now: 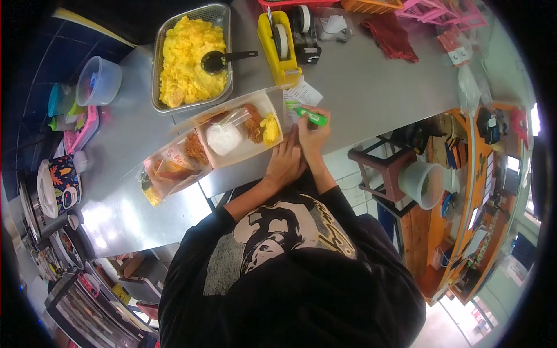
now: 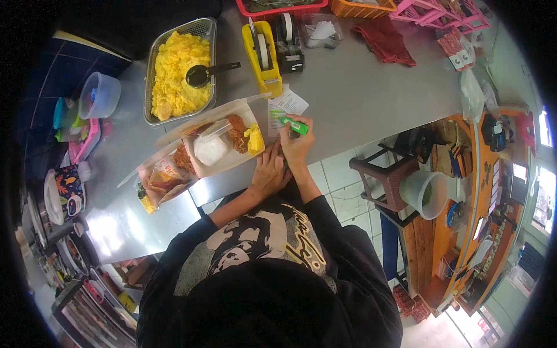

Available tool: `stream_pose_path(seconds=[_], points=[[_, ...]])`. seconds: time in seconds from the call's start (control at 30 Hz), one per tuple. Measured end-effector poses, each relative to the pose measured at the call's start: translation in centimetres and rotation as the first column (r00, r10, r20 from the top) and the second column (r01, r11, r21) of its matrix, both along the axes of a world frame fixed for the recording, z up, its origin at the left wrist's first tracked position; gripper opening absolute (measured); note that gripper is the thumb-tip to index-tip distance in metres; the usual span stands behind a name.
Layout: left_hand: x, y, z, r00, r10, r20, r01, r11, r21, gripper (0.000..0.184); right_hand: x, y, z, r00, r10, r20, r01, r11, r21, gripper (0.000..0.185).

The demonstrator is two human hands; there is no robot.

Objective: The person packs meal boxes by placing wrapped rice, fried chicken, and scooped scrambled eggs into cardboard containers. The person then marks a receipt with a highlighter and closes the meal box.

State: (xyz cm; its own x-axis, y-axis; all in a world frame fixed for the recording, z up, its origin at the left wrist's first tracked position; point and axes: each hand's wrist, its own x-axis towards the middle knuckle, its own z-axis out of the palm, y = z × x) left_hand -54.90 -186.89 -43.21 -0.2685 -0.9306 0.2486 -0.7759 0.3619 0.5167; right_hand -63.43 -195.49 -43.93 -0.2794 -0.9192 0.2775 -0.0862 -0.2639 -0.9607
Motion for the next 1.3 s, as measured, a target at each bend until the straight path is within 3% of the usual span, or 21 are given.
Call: stream_pose_path(seconds=[0.17,0.27,0.33,0.47,0.53,0.67,0.73,0.87,0.93,1.0,1.07,1.13,1.3], points=[[0.0,0.2,-0.5,1.0,0.0,-0.021,0.0,1.0,0.005,0.044,0.0,0.0,0.3,0.995,0.103,0.015,-0.102,0.993,-0.066,0.023],[-0.1,0.1,-0.2,1.0,0.001,-0.006,-0.001,1.0,-0.007,0.044,-0.1,0.2,0.3,0.992,0.108,-0.062,-0.108,0.994,0.004,0.021],[0.0,-0.1,0.0,1.0,0.007,0.013,-0.006,0.999,-0.035,0.045,-0.1,0.3,0.0,1.0,-0.002,0.024,0.002,1.0,0.007,0.02],[0.0,-0.1,-0.1,1.0,-0.015,0.003,0.015,1.0,-0.001,0.053,-0.1,0.1,-0.2,0.996,0.024,0.084,-0.016,0.996,-0.086,0.02],[-0.1,0.0,0.0,1.0,-0.018,0.008,0.018,1.0,0.022,0.055,-0.2,0.3,0.2,0.987,0.155,0.043,-0.151,0.986,-0.074,0.02],[-0.2,-0.1,-0.2,1.0,-0.008,-0.004,0.008,1.0,-0.01,0.051,-0.3,0.5,0.7,0.988,0.152,-0.004,-0.152,0.988,-0.005,0.018],[-0.3,-0.1,-0.4,1.0,0.004,-0.016,-0.005,0.999,-0.035,0.05,-0.4,0.4,0.0,0.997,0.056,0.06,-0.057,0.998,0.005,0.019],[-0.9,0.0,0.5,0.999,0.02,0.037,-0.019,0.999,-0.026,0.043,-2.2,-1.1,0.8,0.978,0.084,0.19,-0.071,0.995,-0.076,0.018],[-1.7,-0.3,1.3,0.999,0.026,0.027,-0.026,1.0,-0.015,0.041,-4.2,-3.5,1.1,0.932,0.107,0.348,-0.104,0.994,-0.028,0.017],[-2.8,-1.3,2.5,0.998,-0.05,0.043,0.055,0.991,-0.125,0.04,-4.8,-5.8,2.0,0.925,0.178,0.336,-0.163,0.984,-0.072,0.017],[-3.7,-3.1,2.6,0.999,-0.024,0.032,0.028,0.986,-0.162,0.04,-4.9,-6.9,2.0,0.912,0.25,0.324,-0.221,0.967,-0.124,0.016],[-3.9,-5.0,2.1,0.996,0.082,0.037,-0.075,0.987,-0.145,0.039,-4.9,-7.4,1.7,0.92,0.25,0.3,-0.242,0.968,-0.064,0.022],[-3.2,-5.8,0.1,0.986,0.12,0.116,-0.118,0.993,-0.023,0.039,-5.0,-6.6,0.8,0.958,0.219,0.185,-0.218,0.976,-0.028,0.029]])
